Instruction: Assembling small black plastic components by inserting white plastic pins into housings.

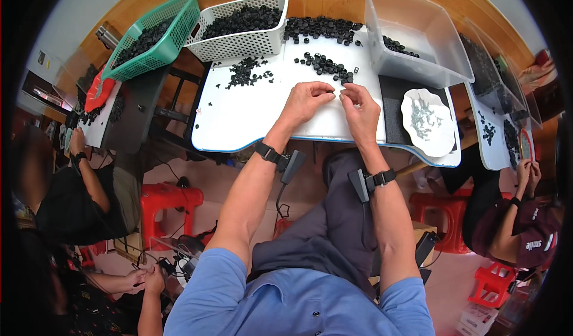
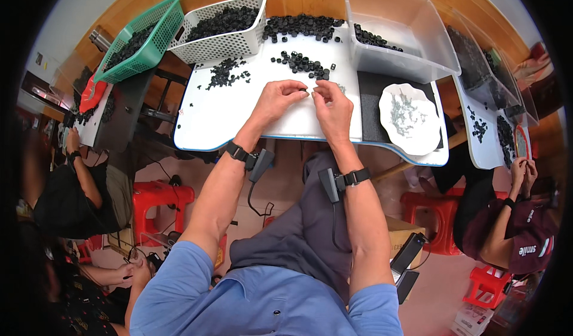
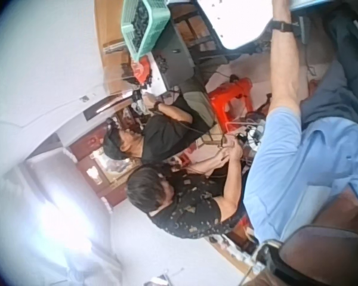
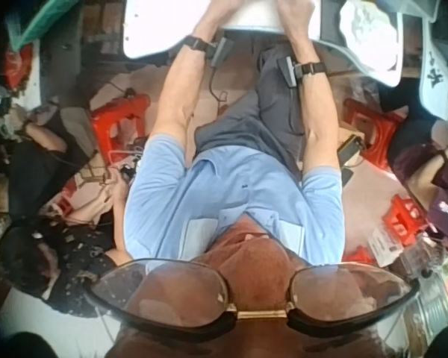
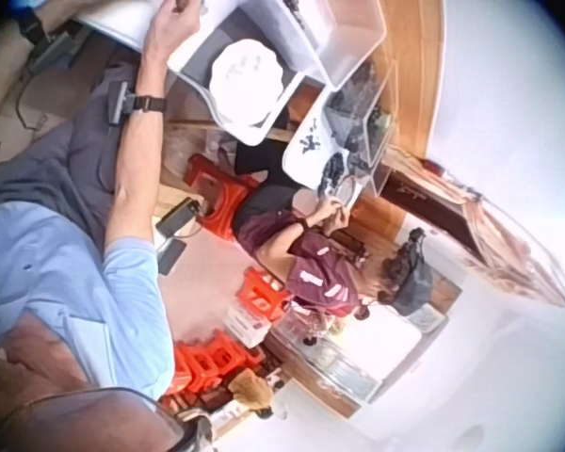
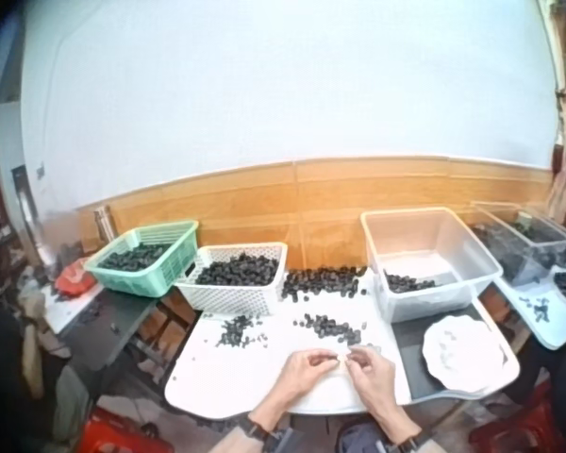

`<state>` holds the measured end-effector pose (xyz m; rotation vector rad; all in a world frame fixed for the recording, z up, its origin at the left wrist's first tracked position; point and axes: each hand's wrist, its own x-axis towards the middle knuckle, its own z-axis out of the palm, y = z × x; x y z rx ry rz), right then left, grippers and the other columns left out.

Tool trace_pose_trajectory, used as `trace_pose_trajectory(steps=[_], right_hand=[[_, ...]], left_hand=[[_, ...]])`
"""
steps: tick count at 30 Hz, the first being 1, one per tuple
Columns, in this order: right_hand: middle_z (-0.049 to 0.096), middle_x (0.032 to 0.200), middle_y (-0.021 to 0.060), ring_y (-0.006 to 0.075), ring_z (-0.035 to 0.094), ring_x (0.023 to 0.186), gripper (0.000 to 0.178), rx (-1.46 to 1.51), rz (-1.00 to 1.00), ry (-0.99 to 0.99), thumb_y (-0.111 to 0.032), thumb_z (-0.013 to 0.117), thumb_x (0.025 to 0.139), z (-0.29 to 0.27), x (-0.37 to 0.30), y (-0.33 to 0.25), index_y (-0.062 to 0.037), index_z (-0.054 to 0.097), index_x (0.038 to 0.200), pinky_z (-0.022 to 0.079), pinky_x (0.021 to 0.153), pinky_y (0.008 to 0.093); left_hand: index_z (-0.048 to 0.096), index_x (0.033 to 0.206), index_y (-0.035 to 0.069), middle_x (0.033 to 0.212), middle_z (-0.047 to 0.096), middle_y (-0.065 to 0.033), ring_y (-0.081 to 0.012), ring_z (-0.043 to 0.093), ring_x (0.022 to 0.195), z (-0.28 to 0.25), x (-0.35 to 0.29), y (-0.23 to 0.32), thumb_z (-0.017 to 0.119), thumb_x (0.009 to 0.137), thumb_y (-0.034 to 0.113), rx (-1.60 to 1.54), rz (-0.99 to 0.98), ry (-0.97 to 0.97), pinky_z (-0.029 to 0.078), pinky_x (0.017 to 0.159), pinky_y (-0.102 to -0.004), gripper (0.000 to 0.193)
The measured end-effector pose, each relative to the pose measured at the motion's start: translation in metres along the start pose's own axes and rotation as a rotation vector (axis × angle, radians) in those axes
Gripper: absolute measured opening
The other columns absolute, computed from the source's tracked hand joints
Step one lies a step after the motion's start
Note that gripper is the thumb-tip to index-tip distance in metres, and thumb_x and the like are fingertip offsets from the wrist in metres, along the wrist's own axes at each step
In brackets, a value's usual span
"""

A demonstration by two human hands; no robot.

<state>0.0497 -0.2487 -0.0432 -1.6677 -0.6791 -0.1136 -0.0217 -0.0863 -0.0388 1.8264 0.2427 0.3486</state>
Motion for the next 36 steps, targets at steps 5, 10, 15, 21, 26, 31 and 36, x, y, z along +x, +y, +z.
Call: trace_pose_trajectory(steps=[5,10,15,21,26,31,36], right_hand=[[0.078,0.091,0.0125,0.0177,0.075,0.081,0.022,0.107,0.059,0.079,-0.003,0.067,0.092,-0.003,0.007,0.012,0.0008,0.070,0.113,0.057,0.076,0.0298],[0.077,0.090,0.0132,0.0188,0.075,0.082,0.021,0.026,0.064,0.064,-0.002,0.066,0.092,0.001,0.004,0.004,0.0010,0.071,0.112,0.057,0.077,0.0309],[0.076,0.088,0.0123,0.0168,0.073,0.081,0.020,0.017,0.059,0.067,-0.001,0.066,0.092,-0.002,-0.002,0.016,0.0004,0.072,0.110,0.056,0.076,0.0299],[0.076,0.089,0.0095,0.0125,0.070,0.079,0.019,0.080,0.101,0.065,-0.001,0.065,0.093,-0.005,-0.002,0.020,0.0008,0.072,0.111,0.056,0.073,0.0277],[0.075,0.088,0.0105,0.0136,0.071,0.080,0.019,0.073,0.063,0.088,0.000,0.064,0.093,-0.003,0.002,0.021,0.0001,0.072,0.110,0.056,0.073,0.0287],[0.076,0.088,0.0129,0.0183,0.074,0.078,0.017,0.095,0.053,0.105,-0.001,0.066,0.092,0.002,0.007,0.011,0.0007,0.072,0.108,0.057,0.073,0.0301],[0.077,0.088,0.0128,0.0184,0.074,0.078,0.019,0.083,0.092,0.100,-0.001,0.065,0.091,-0.002,0.003,0.013,0.0009,0.072,0.108,0.057,0.074,0.0302]], left_hand=[[0.074,0.110,-0.004,0.097,0.078,-0.0076,-0.0113,0.071,0.088,0.010,0.001,0.008,0.073,0.092,0.008,-0.002,-0.002,0.059,0.056,0.080,-0.0243,0.022],[0.076,0.104,-0.004,0.088,0.078,-0.0092,-0.0109,0.071,0.081,-0.003,-0.002,0.004,0.076,0.090,0.017,-0.106,-0.013,0.148,0.055,0.072,-0.0269,0.025],[0.073,0.109,-0.006,0.091,0.078,-0.0104,-0.0160,0.073,0.084,-0.062,0.030,0.046,0.077,0.090,0.021,0.015,0.111,0.354,0.056,0.076,-0.0277,0.034],[0.062,0.130,-0.002,0.127,0.065,-0.0225,-0.0356,0.059,0.121,-0.122,0.103,0.068,0.081,0.082,0.024,0.617,0.399,0.699,0.046,0.104,-0.0446,0.057],[0.075,0.109,0.004,0.096,0.072,-0.0128,-0.0252,0.070,0.087,-0.080,0.075,0.025,0.078,0.084,0.020,0.516,0.315,0.455,0.055,0.080,-0.0367,0.030],[0.076,0.108,0.004,0.088,0.072,-0.0100,-0.0197,0.068,0.079,-0.063,0.043,-0.018,0.076,0.084,0.013,0.591,0.133,0.398,0.055,0.075,-0.0340,0.026],[0.076,0.113,0.005,0.099,0.069,-0.0176,-0.0345,0.068,0.092,-0.059,0.059,0.002,0.076,0.085,0.014,0.690,0.151,0.276,0.053,0.088,-0.0447,0.030]])
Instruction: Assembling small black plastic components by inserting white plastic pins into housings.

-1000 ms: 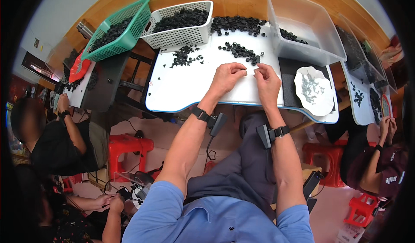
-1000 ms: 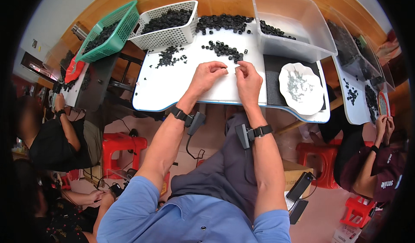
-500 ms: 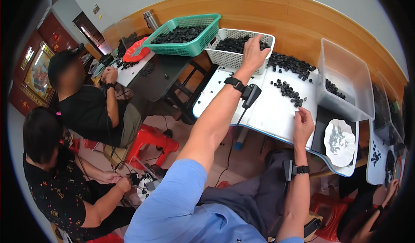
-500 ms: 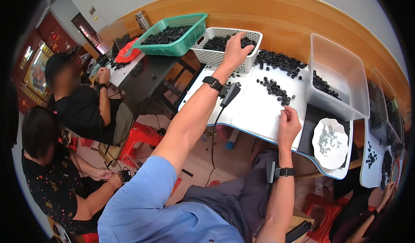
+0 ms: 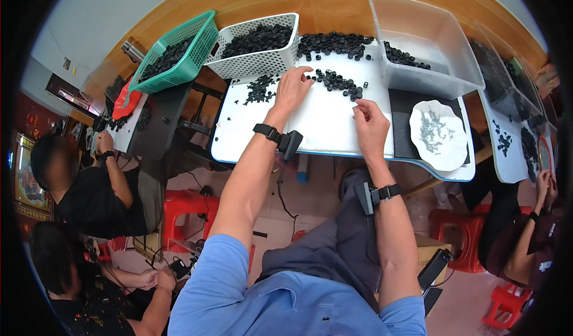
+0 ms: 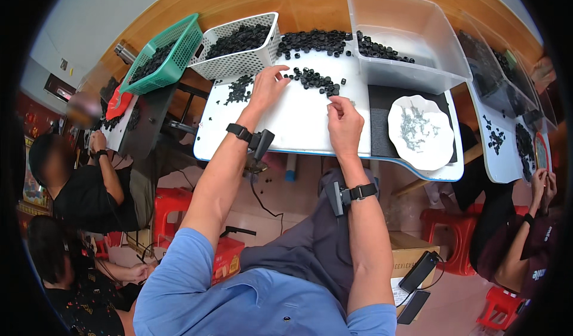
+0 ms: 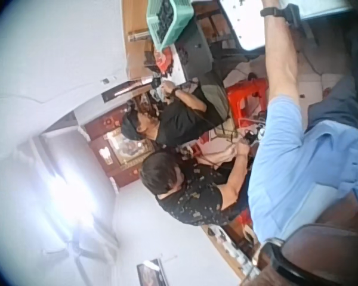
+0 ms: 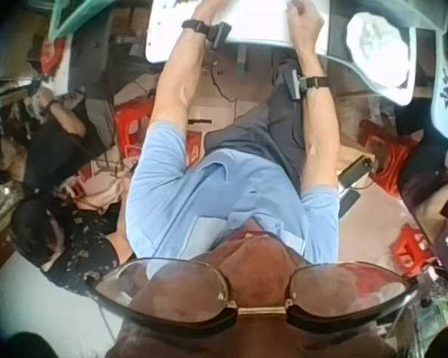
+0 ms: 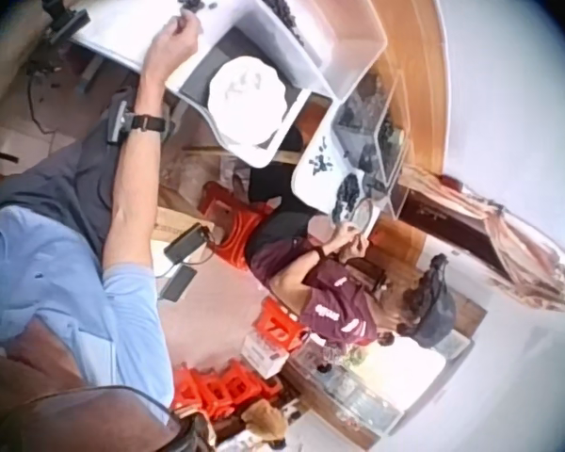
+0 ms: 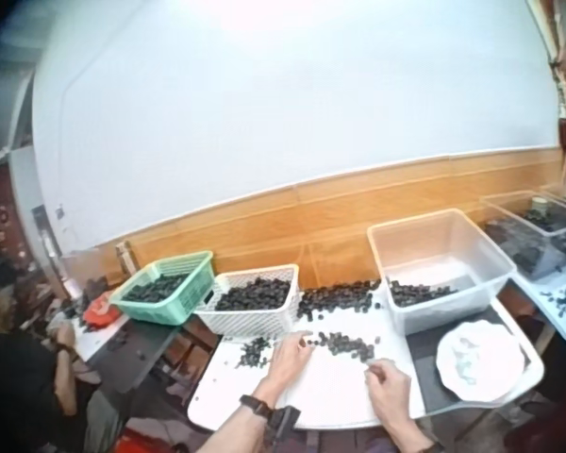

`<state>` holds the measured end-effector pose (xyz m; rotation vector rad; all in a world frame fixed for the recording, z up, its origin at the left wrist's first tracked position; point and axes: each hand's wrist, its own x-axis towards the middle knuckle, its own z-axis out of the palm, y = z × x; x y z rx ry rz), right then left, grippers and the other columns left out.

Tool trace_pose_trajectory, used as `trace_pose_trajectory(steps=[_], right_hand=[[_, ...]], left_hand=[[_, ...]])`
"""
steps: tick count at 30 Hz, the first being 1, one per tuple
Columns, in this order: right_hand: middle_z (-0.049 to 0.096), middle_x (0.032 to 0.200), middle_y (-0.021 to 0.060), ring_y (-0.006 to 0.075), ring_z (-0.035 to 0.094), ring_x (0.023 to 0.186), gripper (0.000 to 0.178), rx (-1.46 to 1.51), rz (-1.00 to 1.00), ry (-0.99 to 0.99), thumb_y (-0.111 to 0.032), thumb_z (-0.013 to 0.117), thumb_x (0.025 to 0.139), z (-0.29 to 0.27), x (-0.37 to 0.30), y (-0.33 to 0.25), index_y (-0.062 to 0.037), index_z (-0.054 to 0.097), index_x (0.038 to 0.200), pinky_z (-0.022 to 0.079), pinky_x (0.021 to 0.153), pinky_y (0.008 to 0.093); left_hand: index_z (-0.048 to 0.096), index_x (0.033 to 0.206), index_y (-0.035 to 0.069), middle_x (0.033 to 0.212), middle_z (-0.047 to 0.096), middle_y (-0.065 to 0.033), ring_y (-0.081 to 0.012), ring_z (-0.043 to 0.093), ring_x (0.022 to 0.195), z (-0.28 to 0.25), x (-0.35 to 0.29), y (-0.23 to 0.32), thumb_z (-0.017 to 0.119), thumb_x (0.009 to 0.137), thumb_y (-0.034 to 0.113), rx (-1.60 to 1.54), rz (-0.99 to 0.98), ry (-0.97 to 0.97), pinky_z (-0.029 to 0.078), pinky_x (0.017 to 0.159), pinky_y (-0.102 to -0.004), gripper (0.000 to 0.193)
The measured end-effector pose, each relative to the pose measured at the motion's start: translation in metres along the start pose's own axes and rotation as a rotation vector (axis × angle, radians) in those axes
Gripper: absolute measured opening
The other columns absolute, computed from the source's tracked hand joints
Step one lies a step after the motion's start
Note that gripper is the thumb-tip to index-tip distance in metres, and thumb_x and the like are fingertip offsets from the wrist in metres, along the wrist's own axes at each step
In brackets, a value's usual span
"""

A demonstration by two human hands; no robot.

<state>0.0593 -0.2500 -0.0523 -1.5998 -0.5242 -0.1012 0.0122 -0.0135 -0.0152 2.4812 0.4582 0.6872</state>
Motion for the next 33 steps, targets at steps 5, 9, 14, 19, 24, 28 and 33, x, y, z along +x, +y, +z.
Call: trace_pose_trajectory(steps=[5,9,14,19,24,28,33], right_hand=[[0.076,0.087,0.0127,0.0189,0.074,0.078,0.018,0.029,0.014,-0.016,-0.001,0.065,0.091,0.003,-0.003,-0.006,0.0012,0.072,0.108,0.057,0.074,0.0305],[0.076,0.086,0.0121,0.0183,0.074,0.077,0.018,0.019,-0.005,0.014,-0.001,0.065,0.091,-0.001,-0.003,-0.003,0.0014,0.072,0.108,0.057,0.073,0.0302],[0.076,0.086,0.0111,0.0151,0.073,0.078,0.017,0.077,0.016,0.090,-0.002,0.066,0.092,0.000,0.000,-0.005,0.0020,0.072,0.108,0.057,0.072,0.0287],[0.076,0.088,0.0094,0.0120,0.071,0.078,0.016,0.113,0.019,0.172,-0.003,0.068,0.093,-0.001,0.003,-0.003,0.0027,0.072,0.107,0.057,0.072,0.0274],[0.075,0.094,0.0078,0.0110,0.069,0.082,0.017,0.116,0.027,0.173,-0.003,0.068,0.095,-0.008,0.004,-0.001,0.0044,0.070,0.110,0.056,0.076,0.0250],[0.075,0.094,0.0083,0.0113,0.069,0.080,0.014,-0.097,0.052,0.088,-0.005,0.069,0.092,-0.028,0.007,-0.015,0.0030,0.073,0.103,0.055,0.074,0.0263],[0.072,0.091,0.0141,0.0303,0.070,0.082,0.014,-0.552,-0.098,-0.156,-0.008,0.069,0.084,-0.049,0.018,-0.017,-0.0045,0.077,0.096,0.055,0.076,0.0405]], left_hand=[[0.079,0.104,0.005,0.103,0.070,-0.0210,-0.0361,0.069,0.102,-0.001,0.012,-0.003,0.074,0.087,0.018,0.157,-0.046,-0.124,0.054,0.092,-0.0448,0.022],[0.079,0.101,0.005,0.091,0.070,-0.0172,-0.0327,0.069,0.086,0.006,-0.007,0.007,0.076,0.084,0.016,0.087,-0.061,-0.018,0.053,0.082,-0.0430,0.020],[0.075,0.099,0.005,0.090,0.067,-0.0109,-0.0297,0.065,0.087,0.005,-0.062,0.033,0.073,0.085,0.008,-0.022,0.037,-0.003,0.052,0.080,-0.0423,0.014],[0.074,0.107,0.006,0.094,0.068,-0.0092,-0.0298,0.062,0.094,0.012,-0.081,0.039,0.077,0.083,0.012,-0.144,0.065,0.051,0.049,0.086,-0.0408,0.025],[0.073,0.111,0.004,0.100,0.067,-0.0111,-0.0286,0.061,0.098,0.019,-0.088,0.035,0.077,0.083,0.015,-0.069,0.081,0.106,0.049,0.090,-0.0403,0.031],[0.077,0.103,0.007,0.101,0.067,-0.0108,-0.0295,0.061,0.100,0.016,-0.090,0.032,0.078,0.083,0.018,-0.046,0.081,0.107,0.048,0.091,-0.0407,0.023],[0.079,0.098,0.012,0.100,0.067,-0.0068,-0.0269,0.060,0.100,0.012,-0.091,0.039,0.079,0.083,0.021,-0.091,0.101,0.056,0.046,0.090,-0.0392,0.018]])
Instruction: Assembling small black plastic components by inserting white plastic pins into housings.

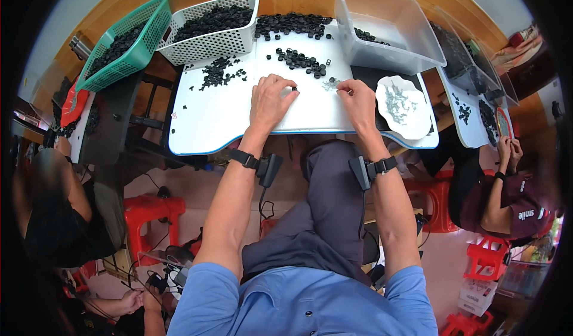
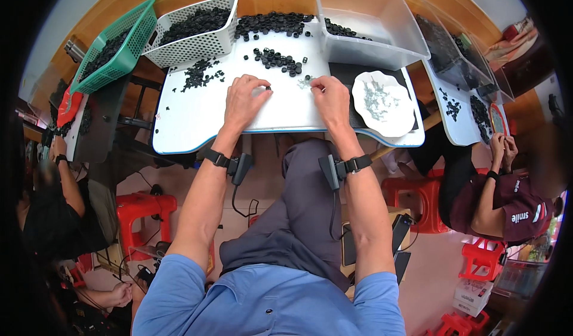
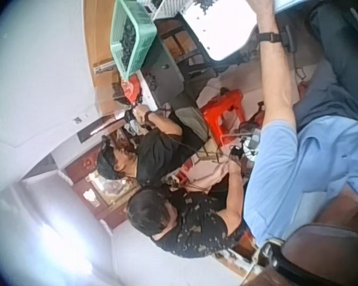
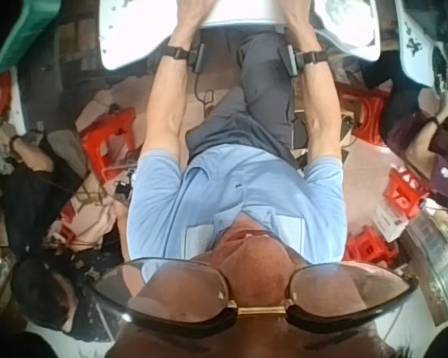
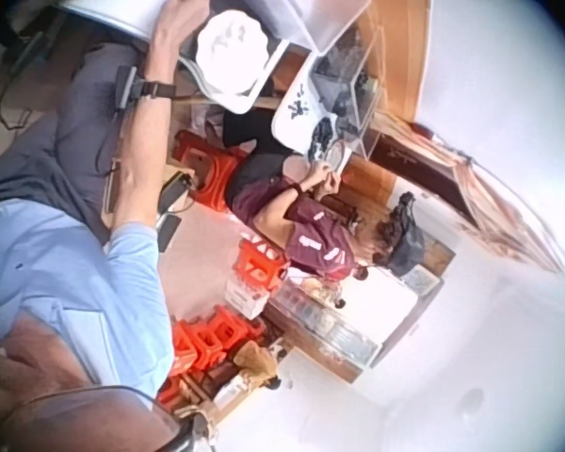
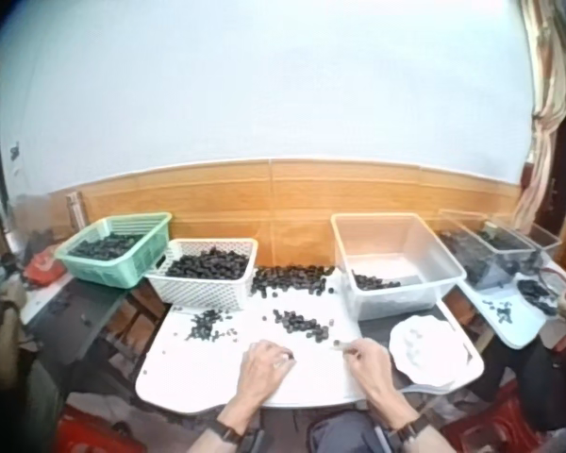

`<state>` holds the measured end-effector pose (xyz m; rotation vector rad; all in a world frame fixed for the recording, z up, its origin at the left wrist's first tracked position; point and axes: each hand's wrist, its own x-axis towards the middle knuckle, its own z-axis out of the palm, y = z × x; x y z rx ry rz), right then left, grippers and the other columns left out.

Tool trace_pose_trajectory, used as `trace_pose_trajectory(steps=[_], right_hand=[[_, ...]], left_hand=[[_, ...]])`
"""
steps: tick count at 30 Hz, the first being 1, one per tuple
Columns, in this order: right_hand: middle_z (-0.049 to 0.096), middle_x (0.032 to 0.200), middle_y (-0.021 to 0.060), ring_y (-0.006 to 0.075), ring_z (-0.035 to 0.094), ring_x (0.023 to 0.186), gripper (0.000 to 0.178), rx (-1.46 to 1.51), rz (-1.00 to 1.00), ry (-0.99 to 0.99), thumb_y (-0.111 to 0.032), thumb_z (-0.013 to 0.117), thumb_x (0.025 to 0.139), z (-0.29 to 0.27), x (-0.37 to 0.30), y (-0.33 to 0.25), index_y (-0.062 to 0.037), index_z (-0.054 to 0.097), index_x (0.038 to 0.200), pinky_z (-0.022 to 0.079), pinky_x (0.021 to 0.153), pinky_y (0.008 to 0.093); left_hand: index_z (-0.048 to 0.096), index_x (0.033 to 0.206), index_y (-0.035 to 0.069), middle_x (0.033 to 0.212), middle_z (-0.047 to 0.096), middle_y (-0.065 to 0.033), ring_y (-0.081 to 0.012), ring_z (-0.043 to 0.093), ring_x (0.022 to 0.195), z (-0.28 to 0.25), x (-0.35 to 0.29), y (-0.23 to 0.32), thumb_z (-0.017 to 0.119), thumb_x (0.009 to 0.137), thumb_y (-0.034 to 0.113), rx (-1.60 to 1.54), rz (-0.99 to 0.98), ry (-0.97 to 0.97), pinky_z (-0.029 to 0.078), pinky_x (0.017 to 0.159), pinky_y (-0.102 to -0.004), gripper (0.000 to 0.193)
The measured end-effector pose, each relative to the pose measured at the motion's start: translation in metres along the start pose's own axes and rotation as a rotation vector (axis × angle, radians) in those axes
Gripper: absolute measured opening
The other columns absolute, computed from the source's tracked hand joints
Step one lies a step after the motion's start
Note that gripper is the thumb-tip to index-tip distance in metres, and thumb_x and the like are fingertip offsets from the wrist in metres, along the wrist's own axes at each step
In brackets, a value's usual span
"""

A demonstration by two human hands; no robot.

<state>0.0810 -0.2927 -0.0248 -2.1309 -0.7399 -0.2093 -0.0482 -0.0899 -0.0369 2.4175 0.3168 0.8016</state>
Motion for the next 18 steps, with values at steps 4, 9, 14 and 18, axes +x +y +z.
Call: trace_pose_trajectory(steps=[4,9,14,18], right_hand=[[0.072,0.093,0.0139,0.0345,0.070,0.087,0.012,-0.112,-0.051,-0.083,-0.011,0.069,0.085,0.006,0.005,-0.007,-0.0068,0.077,0.094,0.055,0.080,0.0448],[0.071,0.094,0.0133,0.0349,0.070,0.091,0.010,-0.232,-0.039,-0.144,-0.013,0.069,0.086,0.012,0.013,-0.009,-0.0082,0.076,0.092,0.055,0.082,0.0458],[0.071,0.097,0.0138,0.0368,0.069,0.091,0.010,-0.265,-0.077,-0.147,-0.014,0.068,0.089,0.013,0.011,-0.010,-0.0072,0.074,0.093,0.055,0.081,0.0466],[0.069,0.098,0.0164,0.0393,0.068,0.091,0.010,-0.250,-0.124,-0.148,-0.013,0.066,0.093,0.014,0.007,-0.012,-0.0042,0.069,0.096,0.054,0.081,0.0473]], left_hand=[[0.079,0.098,0.015,0.100,0.068,-0.0031,-0.0244,0.060,0.100,-0.002,-0.002,0.001,0.080,0.083,0.023,-0.001,0.038,-0.034,0.043,0.089,-0.0378,0.017],[0.079,0.096,0.017,0.098,0.067,-0.0009,-0.0233,0.060,0.101,0.000,-0.002,-0.001,0.080,0.082,0.024,-0.018,0.070,-0.031,0.043,0.088,-0.0383,0.016],[0.079,0.094,0.017,0.097,0.067,0.0004,-0.0221,0.059,0.101,0.000,-0.004,-0.004,0.079,0.081,0.024,-0.028,0.068,-0.013,0.042,0.087,-0.0384,0.015],[0.079,0.098,0.017,0.099,0.067,-0.0012,-0.0231,0.059,0.100,0.001,-0.003,-0.004,0.079,0.083,0.025,-0.011,0.075,-0.029,0.043,0.088,-0.0381,0.017]])
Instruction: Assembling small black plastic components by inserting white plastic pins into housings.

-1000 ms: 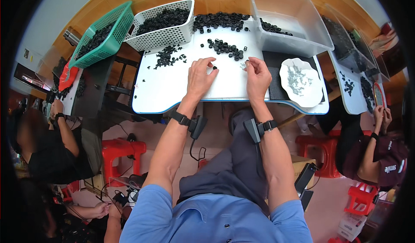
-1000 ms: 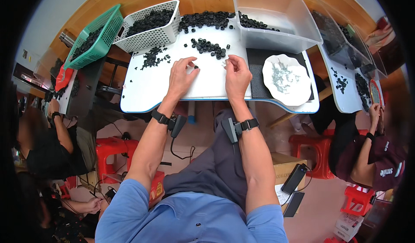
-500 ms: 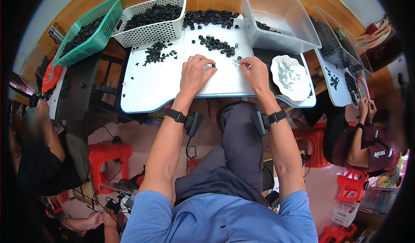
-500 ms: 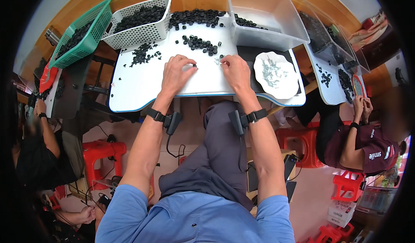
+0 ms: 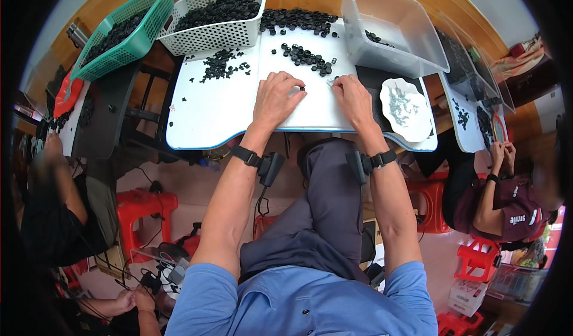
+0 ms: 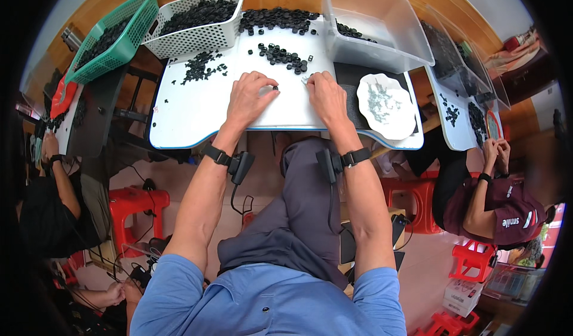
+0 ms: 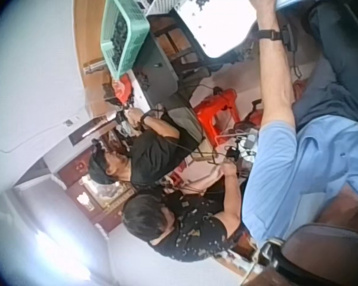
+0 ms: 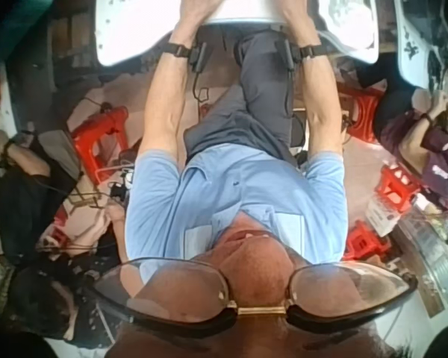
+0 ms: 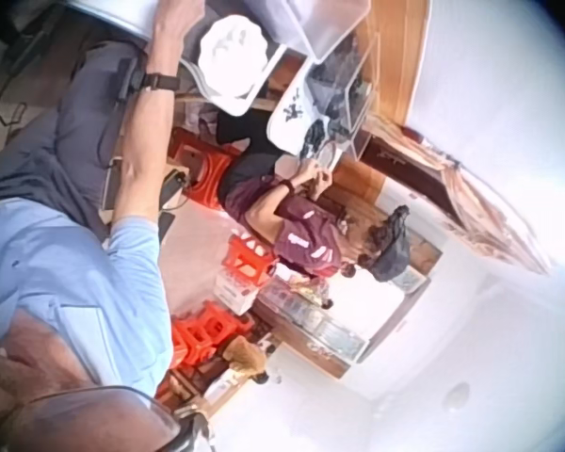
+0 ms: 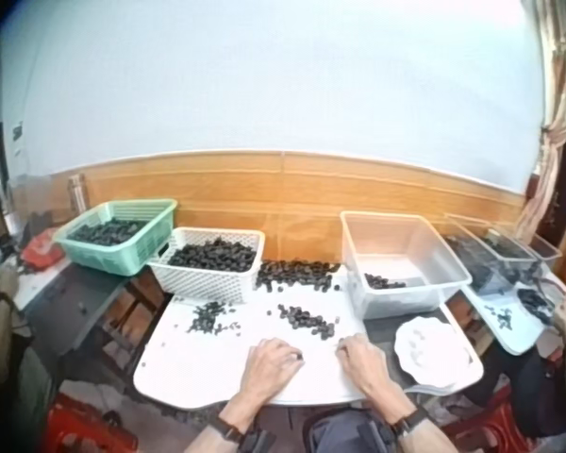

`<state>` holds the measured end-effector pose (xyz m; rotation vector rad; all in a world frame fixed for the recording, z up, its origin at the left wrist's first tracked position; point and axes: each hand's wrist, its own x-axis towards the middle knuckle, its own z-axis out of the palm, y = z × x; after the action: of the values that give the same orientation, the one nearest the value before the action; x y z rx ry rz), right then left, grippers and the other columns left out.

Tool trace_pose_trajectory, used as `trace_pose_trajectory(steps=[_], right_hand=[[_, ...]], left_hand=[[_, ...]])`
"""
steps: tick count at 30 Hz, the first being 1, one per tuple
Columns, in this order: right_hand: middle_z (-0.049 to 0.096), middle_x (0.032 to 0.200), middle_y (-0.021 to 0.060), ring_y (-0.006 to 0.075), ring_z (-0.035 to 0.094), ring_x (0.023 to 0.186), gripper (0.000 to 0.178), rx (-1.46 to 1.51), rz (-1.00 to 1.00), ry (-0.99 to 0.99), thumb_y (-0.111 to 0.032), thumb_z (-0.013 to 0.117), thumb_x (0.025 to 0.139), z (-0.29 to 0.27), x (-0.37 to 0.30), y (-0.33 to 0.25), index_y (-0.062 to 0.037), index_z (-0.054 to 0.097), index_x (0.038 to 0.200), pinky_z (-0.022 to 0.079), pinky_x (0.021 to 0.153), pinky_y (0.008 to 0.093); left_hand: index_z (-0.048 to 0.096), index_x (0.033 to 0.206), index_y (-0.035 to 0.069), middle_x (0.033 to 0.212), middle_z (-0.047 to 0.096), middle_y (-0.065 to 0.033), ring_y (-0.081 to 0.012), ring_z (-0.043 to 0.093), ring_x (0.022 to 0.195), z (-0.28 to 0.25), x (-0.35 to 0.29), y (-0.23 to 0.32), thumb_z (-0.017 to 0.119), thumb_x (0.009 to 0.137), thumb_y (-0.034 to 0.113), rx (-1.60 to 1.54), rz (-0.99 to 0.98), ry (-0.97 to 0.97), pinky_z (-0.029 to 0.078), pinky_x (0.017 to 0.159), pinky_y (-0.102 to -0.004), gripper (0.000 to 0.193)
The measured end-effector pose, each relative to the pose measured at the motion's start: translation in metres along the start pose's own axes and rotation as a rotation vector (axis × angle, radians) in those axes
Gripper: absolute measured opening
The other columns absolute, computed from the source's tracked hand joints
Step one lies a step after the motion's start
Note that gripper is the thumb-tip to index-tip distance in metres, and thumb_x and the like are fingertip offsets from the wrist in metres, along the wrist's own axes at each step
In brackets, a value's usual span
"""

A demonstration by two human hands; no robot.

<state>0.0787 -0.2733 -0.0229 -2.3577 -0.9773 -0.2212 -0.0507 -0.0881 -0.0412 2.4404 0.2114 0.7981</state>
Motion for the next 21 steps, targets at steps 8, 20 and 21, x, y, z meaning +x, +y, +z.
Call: trace_pose_trajectory(steps=[8,20,21], right_hand=[[0.070,0.096,0.0201,0.0412,0.067,0.090,0.012,0.212,-0.038,0.008,-0.013,0.062,0.096,0.005,-0.006,-0.016,-0.0013,0.063,0.100,0.052,0.080,0.0477],[0.069,0.087,0.0176,0.0312,0.070,0.079,0.010,0.473,0.031,-0.013,-0.008,0.063,0.096,0.027,-0.007,-0.037,0.0002,0.063,0.102,0.053,0.072,0.0413],[0.069,0.084,0.0153,0.0250,0.069,0.074,0.009,0.558,0.077,-0.044,-0.006,0.064,0.096,0.028,-0.007,-0.038,0.0004,0.063,0.102,0.053,0.068,0.0377]], left_hand=[[0.078,0.102,0.017,0.103,0.068,-0.0008,-0.0227,0.060,0.105,0.000,0.002,0.009,0.079,0.084,0.023,-0.018,0.022,0.054,0.044,0.089,-0.0383,0.020],[0.076,0.098,0.011,0.100,0.072,-0.0028,-0.0242,0.063,0.103,0.000,0.002,-0.002,0.076,0.087,0.019,-0.058,0.089,0.054,0.044,0.089,-0.0389,0.014],[0.075,0.098,0.010,0.100,0.072,-0.0031,-0.0245,0.063,0.102,-0.001,0.001,-0.002,0.075,0.088,0.020,-0.060,0.080,0.055,0.044,0.090,-0.0391,0.014]])
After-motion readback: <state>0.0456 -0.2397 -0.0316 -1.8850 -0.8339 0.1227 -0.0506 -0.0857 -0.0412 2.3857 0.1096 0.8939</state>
